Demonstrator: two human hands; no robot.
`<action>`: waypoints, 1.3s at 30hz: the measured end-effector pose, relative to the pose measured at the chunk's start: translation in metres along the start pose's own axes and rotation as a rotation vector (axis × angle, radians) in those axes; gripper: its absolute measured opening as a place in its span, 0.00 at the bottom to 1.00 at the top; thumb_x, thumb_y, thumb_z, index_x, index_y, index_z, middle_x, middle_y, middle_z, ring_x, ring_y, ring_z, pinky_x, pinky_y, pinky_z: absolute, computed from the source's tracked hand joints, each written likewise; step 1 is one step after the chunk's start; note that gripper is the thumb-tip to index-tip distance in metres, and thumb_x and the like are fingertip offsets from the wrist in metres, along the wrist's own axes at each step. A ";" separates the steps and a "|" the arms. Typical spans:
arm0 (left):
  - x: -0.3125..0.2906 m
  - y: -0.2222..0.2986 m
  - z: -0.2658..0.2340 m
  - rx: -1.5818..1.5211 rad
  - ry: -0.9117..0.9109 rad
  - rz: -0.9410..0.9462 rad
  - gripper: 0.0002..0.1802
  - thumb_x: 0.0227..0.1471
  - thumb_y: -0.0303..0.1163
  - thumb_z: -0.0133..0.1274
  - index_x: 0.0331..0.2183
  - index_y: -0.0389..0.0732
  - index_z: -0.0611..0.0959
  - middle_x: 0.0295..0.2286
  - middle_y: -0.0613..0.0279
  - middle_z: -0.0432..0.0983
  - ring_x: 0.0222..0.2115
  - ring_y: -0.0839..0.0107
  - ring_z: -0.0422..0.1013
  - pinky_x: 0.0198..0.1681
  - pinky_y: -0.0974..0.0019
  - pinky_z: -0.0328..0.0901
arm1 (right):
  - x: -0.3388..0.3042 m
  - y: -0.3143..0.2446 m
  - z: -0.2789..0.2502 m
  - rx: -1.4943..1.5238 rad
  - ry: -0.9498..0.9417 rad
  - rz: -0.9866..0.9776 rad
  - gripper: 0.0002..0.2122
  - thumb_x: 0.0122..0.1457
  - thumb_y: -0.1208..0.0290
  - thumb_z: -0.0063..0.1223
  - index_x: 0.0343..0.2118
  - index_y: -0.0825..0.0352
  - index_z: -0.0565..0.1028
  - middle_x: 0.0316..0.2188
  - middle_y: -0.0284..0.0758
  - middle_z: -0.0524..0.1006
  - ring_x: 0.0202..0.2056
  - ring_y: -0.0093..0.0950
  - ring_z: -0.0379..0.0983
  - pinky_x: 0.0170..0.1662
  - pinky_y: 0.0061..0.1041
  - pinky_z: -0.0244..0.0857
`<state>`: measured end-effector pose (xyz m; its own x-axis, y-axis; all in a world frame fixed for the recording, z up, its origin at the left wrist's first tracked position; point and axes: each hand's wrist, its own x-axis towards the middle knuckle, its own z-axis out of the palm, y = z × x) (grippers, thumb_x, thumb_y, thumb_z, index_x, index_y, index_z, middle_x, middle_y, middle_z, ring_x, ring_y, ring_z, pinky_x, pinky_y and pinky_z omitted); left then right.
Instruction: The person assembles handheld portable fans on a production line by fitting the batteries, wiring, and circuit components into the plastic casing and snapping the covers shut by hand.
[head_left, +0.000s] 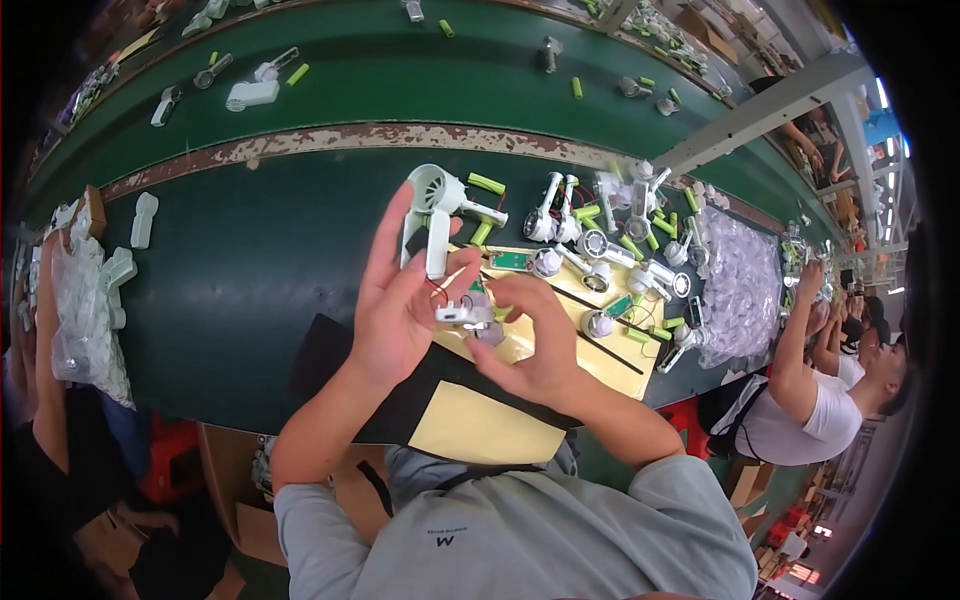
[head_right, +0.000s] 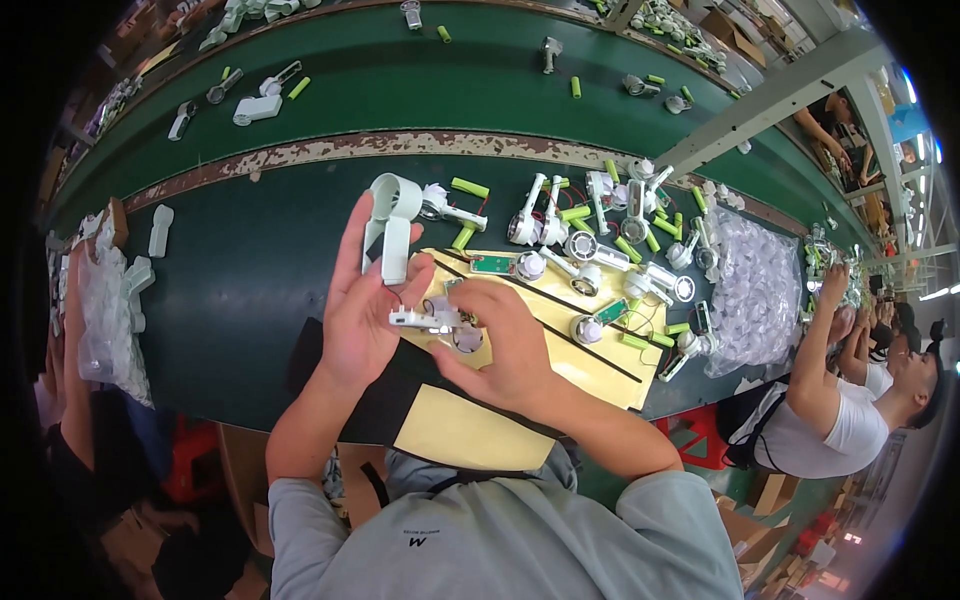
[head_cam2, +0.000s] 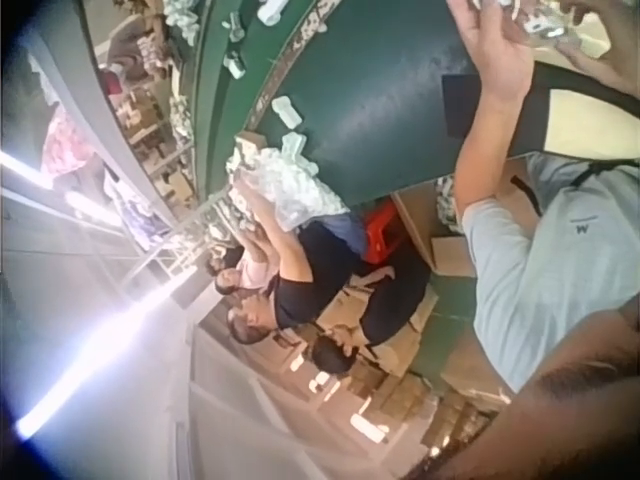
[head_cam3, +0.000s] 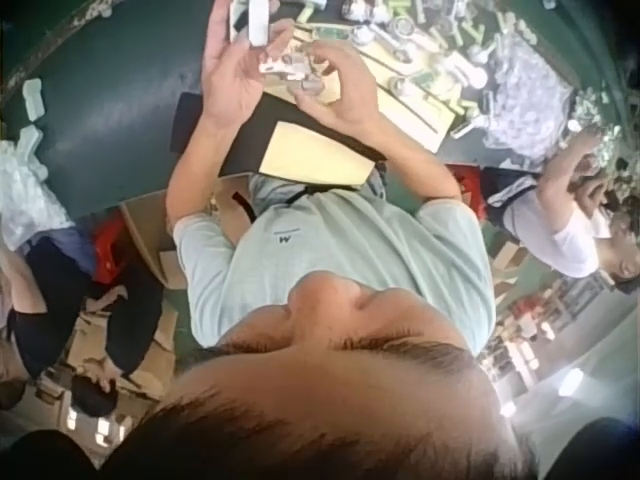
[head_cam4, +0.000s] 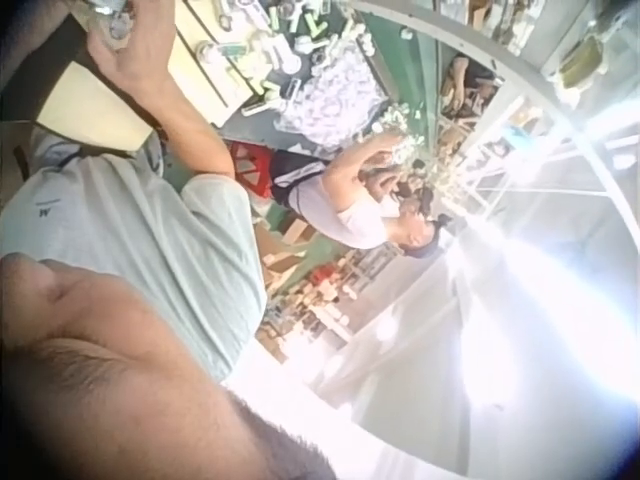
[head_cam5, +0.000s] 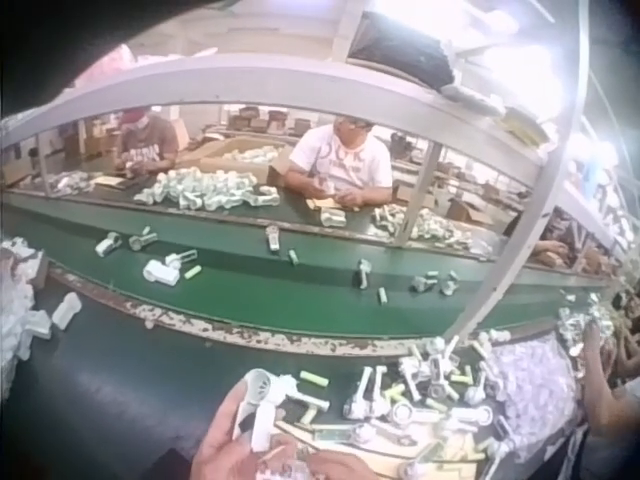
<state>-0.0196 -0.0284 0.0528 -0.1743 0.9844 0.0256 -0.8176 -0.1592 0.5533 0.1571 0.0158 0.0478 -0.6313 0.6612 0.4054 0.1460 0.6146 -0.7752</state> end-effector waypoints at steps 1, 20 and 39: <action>-0.002 -0.001 0.001 0.021 0.036 0.000 0.34 0.62 0.22 0.35 0.65 0.51 0.49 0.55 0.48 0.61 0.50 0.60 0.71 0.55 0.61 0.67 | 0.005 -0.005 -0.002 -0.043 -0.021 0.021 0.29 0.44 0.69 0.71 0.47 0.68 0.67 0.48 0.45 0.68 0.38 0.34 0.74 0.35 0.26 0.72; -0.004 -0.008 -0.013 0.263 -0.164 -0.285 0.28 0.59 0.24 0.35 0.62 0.32 0.60 0.35 0.58 0.74 0.29 0.76 0.68 0.28 0.74 0.61 | 0.072 -0.004 -0.083 -0.220 -0.293 -0.306 0.18 0.57 0.73 0.57 0.50 0.67 0.73 0.43 0.42 0.70 0.39 0.35 0.72 0.39 0.30 0.69; -0.004 -0.008 -0.012 0.235 -0.222 -0.267 0.29 0.65 0.40 0.36 0.59 0.28 0.62 0.38 0.55 0.74 0.31 0.74 0.71 0.29 0.72 0.66 | 0.068 0.006 -0.080 -0.113 -0.288 -0.140 0.14 0.58 0.80 0.52 0.47 0.67 0.77 0.42 0.41 0.74 0.34 0.31 0.76 0.36 0.26 0.70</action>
<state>-0.0190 -0.0321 0.0385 0.1708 0.9851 0.0201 -0.6658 0.1003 0.7393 0.1761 0.0985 0.1094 -0.8382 0.4282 0.3377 0.1163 0.7454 -0.6564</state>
